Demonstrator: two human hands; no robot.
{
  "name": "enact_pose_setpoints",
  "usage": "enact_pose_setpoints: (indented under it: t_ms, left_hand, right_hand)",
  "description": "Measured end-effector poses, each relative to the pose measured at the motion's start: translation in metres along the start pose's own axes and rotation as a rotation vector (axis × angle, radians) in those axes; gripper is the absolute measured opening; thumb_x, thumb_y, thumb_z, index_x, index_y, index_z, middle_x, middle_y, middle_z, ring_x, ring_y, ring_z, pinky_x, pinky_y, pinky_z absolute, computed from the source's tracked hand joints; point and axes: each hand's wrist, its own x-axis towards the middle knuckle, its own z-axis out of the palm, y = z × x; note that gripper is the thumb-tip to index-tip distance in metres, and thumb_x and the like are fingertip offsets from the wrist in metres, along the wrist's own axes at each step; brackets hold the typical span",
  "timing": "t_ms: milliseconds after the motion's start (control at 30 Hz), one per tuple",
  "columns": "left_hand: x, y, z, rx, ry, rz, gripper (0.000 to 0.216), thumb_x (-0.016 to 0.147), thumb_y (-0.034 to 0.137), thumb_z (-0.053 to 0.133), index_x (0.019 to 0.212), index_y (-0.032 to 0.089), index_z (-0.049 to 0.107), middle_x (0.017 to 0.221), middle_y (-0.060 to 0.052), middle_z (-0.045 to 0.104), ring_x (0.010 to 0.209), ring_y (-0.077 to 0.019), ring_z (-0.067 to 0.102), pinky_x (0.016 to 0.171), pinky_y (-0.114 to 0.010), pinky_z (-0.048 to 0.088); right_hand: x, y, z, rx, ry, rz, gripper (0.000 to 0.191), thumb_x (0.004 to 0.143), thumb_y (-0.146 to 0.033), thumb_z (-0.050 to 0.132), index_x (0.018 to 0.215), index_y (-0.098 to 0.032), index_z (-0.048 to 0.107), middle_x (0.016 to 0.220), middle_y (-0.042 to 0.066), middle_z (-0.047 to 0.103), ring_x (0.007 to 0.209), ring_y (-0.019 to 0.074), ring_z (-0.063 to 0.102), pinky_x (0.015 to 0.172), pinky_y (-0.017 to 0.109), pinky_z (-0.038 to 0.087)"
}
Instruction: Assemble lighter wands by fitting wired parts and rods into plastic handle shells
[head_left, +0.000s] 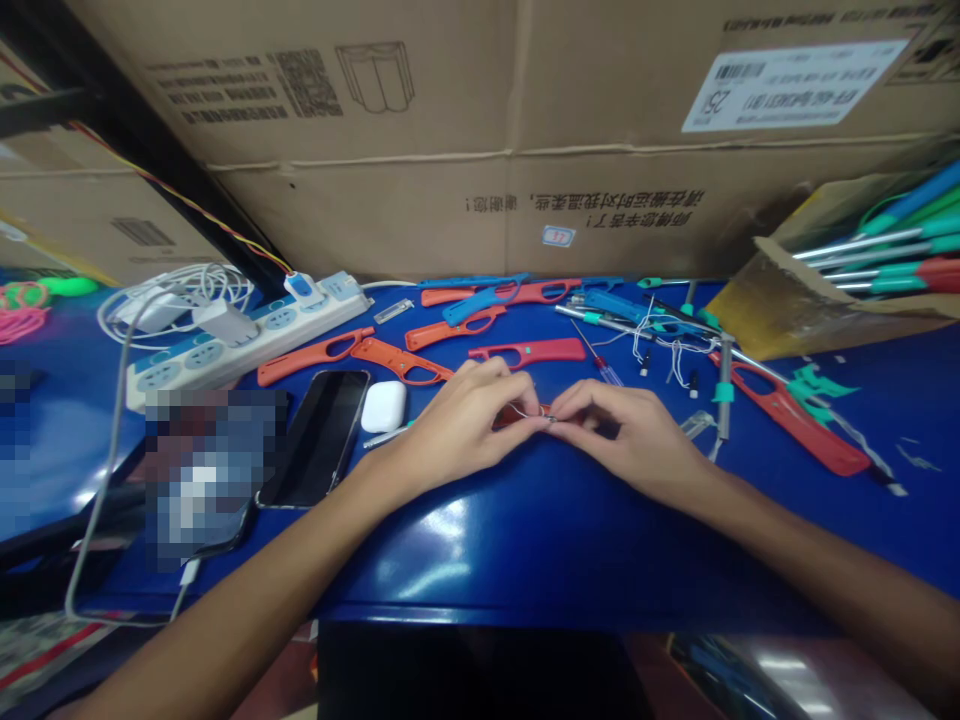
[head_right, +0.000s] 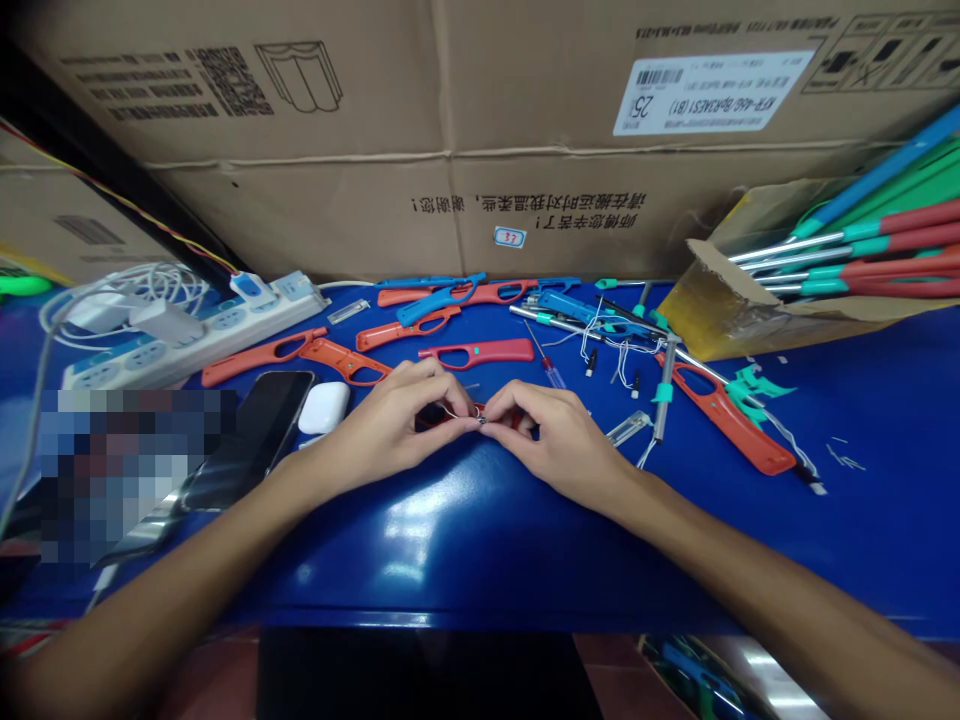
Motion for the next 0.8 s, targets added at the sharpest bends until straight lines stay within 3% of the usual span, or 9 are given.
enact_pose_setpoints:
  t_ms: [400,800]
  left_hand:
    - [0.0003,0.0004,-0.002,0.01,0.064,0.035,0.014,0.096,0.029,0.061,0.086,0.02,0.06,0.088,-0.001,0.068,0.087,-0.019,0.058,0.082,-0.032,0.038]
    - [0.0,0.0018,-0.0019,-0.003,0.084,0.078,0.011,0.096,0.025,0.062,0.087,0.019,0.059,0.092,-0.001,0.069,0.088,-0.0184,0.057,0.084,-0.033,0.038]
  right_hand:
    - [0.003,-0.0063,-0.0052,0.064,0.004,0.077,0.02,0.089,-0.04,0.067,0.096,-0.021,0.068,0.094,0.004,0.072,0.068,0.0127,0.062,0.063,0.027,0.055]
    - [0.0039,-0.0073,-0.007,0.033,-0.02,0.116,0.023,0.089,-0.044,0.069,0.095,-0.022,0.069,0.081,0.0,0.068,0.063,0.0115,0.058,0.056,0.025,0.046]
